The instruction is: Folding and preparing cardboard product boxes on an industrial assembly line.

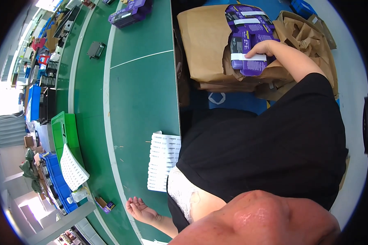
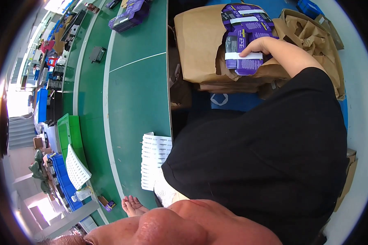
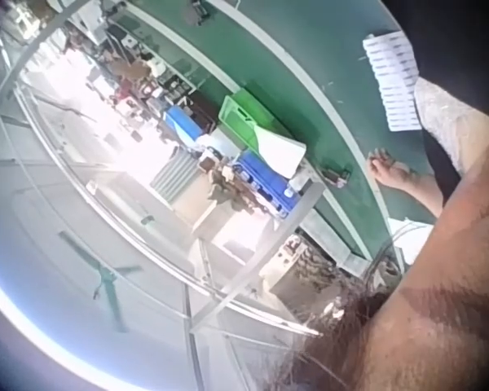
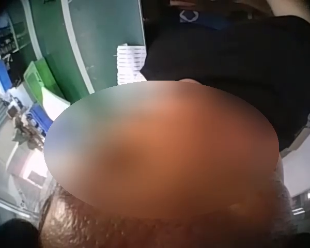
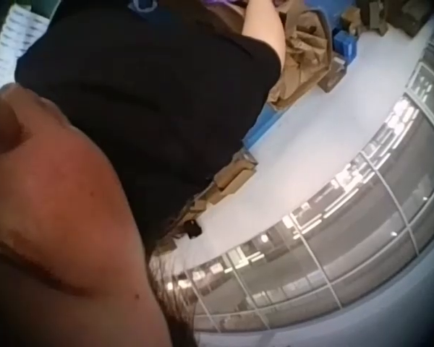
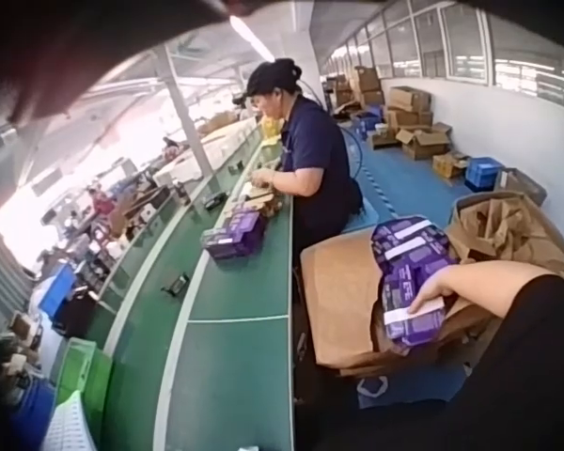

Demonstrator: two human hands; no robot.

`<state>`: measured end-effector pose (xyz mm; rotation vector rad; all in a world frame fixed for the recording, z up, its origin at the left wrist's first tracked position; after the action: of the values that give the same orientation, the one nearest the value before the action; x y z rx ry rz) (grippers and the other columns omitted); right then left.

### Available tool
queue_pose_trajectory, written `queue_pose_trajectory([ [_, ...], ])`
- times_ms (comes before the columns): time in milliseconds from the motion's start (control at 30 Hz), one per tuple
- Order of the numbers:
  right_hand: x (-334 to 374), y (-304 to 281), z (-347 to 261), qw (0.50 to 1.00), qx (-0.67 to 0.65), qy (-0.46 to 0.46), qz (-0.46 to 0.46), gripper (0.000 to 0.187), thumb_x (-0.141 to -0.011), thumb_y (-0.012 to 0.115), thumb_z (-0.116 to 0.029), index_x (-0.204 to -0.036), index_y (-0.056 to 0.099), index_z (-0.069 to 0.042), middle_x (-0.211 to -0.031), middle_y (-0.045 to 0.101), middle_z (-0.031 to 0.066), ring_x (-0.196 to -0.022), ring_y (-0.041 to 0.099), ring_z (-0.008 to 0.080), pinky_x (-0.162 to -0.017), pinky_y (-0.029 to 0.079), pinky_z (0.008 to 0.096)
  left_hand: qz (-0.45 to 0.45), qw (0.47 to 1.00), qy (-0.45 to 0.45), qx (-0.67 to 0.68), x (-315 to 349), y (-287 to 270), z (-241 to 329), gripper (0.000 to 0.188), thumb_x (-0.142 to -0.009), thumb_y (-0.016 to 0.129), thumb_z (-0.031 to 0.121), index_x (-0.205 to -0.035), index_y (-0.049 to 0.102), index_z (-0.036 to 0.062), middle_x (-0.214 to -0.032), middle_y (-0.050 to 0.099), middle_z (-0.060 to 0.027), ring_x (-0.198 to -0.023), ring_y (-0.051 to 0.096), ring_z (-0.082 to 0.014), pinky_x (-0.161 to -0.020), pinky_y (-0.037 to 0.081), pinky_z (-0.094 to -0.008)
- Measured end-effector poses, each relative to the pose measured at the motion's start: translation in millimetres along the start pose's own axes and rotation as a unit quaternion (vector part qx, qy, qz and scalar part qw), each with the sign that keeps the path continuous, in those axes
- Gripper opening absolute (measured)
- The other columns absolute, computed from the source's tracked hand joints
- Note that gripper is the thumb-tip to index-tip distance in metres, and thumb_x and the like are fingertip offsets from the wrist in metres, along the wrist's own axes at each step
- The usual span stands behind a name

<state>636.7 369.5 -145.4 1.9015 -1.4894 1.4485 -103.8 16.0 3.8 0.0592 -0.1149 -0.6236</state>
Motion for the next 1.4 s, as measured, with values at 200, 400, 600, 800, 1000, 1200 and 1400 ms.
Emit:
queue_pose_trajectory([
  [200,-1,-2,0,0.999,-0.048,0.005,-0.022,0.064,-0.080,0.080,-0.033,-0.131,0.060,-0.002,-0.133,0.061,0.0188,-0.116,0.061,0.0318,-0.101,0.044,0.0428,-0.018,1.000,-0.003,0.004,0,7,-2,0.020,-0.102,0.048,0.010,-0.119,0.055,0.0012,-0.108,0.062,-0.0113,-0.092,0.064,-0.0139,-0.084,0.051,-0.0234],
  [400,1,4,-30,0.999,0.032,0.019,-0.028,0.067,-0.081,0.078,-0.040,-0.133,0.058,-0.003,-0.134,0.059,0.0183,-0.120,0.057,0.0340,-0.100,0.042,0.0520,-0.025,1.000,-0.004,0.016,-1,6,-4,0.019,-0.102,0.049,0.009,-0.119,0.055,0.0016,-0.109,0.063,-0.0115,-0.093,0.065,-0.0145,-0.084,0.052,-0.0237],
  [600,22,-3,-59,0.992,0.104,0.064,-0.026,0.072,-0.082,0.075,-0.048,-0.135,0.056,-0.004,-0.133,0.060,0.0173,-0.119,0.057,0.0384,-0.098,0.040,0.0608,-0.033,0.999,0.006,0.014,2,15,1,0.019,-0.101,0.050,0.009,-0.118,0.055,0.0019,-0.109,0.063,-0.0113,-0.093,0.065,-0.0145,-0.084,0.052,-0.0239],
  [800,31,0,-46,0.996,0.062,0.056,-0.041,0.069,-0.085,0.074,-0.046,-0.135,0.055,-0.002,-0.130,0.061,0.0211,-0.116,0.058,0.0408,-0.097,0.040,0.0621,-0.043,0.999,-0.004,0.012,5,15,0,0.019,-0.102,0.050,0.010,-0.118,0.055,0.0019,-0.110,0.063,-0.0111,-0.094,0.065,-0.0142,-0.084,0.052,-0.0239],
  [1000,63,-15,-17,1.000,0.017,0.007,-0.013,0.063,-0.087,0.073,-0.033,-0.131,0.055,0.008,-0.126,0.063,0.0226,-0.110,0.063,0.0359,-0.093,0.049,0.0445,-0.007,1.000,0.011,0.002,3,3,8,0.020,-0.101,0.050,0.010,-0.119,0.055,0.0021,-0.112,0.063,-0.0114,-0.097,0.065,-0.0168,-0.085,0.052,-0.0260],
  [1200,78,-22,-56,0.975,-0.108,-0.158,-0.115,0.059,-0.086,0.072,-0.029,-0.129,0.055,0.009,-0.115,0.068,0.0234,-0.089,0.071,0.0305,-0.076,0.057,0.0364,-0.064,0.998,0.021,0.008,-8,26,5,0.021,-0.100,0.052,0.009,-0.119,0.056,0.0017,-0.112,0.063,-0.0116,-0.097,0.065,-0.0186,-0.086,0.052,-0.0277],
  [1400,87,6,-142,0.935,-0.078,-0.294,-0.182,0.061,-0.085,0.071,-0.031,-0.128,0.055,0.009,-0.111,0.069,0.0228,-0.076,0.072,0.0272,-0.064,0.059,0.0301,-0.128,0.990,0.062,0.010,-13,62,22,0.021,-0.099,0.054,0.008,-0.119,0.057,0.0012,-0.112,0.063,-0.0124,-0.097,0.065,-0.0190,-0.086,0.052,-0.0280],
])
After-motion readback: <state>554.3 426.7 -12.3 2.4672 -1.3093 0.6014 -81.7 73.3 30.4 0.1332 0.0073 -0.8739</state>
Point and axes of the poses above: each hand's wrist, its own x-axis away from the middle knuckle, its own y-axis out of the palm, z = x × y, the point moved 10 cm from there along -x, towards the middle knuckle
